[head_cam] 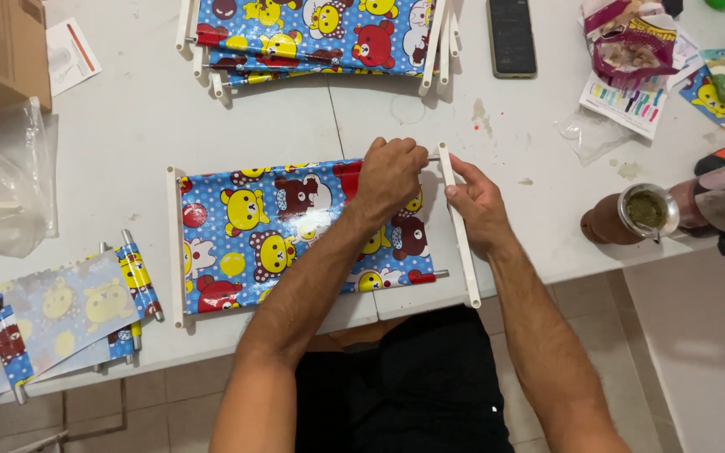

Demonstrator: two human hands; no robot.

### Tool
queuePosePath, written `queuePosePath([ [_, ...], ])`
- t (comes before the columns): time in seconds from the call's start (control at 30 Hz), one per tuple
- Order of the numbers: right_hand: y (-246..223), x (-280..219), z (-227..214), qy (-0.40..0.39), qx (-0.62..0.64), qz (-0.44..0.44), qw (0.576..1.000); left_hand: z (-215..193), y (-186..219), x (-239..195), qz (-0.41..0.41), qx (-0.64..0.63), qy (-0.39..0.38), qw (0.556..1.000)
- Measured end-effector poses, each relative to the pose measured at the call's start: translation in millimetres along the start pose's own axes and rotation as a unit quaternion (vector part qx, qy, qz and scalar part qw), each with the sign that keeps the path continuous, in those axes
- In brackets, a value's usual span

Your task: Assembling fabric shelves for a rack by inserting plastic rods into the side sleeves.

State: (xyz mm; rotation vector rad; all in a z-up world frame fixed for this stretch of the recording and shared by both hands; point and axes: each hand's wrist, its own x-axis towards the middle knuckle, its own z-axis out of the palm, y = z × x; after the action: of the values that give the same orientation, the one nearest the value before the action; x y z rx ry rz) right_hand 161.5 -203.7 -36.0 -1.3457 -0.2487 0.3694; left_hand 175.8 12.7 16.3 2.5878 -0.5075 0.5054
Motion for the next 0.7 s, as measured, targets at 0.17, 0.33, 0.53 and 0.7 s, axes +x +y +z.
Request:
queuePosePath([
  [0.17,32.1,6.5,-22.3,-0.016,-0.024,-0.013,1.000,6.0,2.7,-1.0,-0.003,-0.004,0.007,1.000],
  [0.33,-8.7,-0.9,9.3,-0.012,-0.046,-0.015,0.999,16.1,-4.1,2.7,0.007,0.007,0.013,1.000],
  [0.53,-38.9,-6.7,34.2,0.028,-0.065,-0.042,0.997,-32.9,29.5,-16.2,0.029,0.061,0.010,0.998],
  [0.7,-46.7,-9.1,43.2,0.057,-0.070,-0.040,0.995,-42.0,78.8,-83.6,0.046,-0.006,-0.127,0.991],
])
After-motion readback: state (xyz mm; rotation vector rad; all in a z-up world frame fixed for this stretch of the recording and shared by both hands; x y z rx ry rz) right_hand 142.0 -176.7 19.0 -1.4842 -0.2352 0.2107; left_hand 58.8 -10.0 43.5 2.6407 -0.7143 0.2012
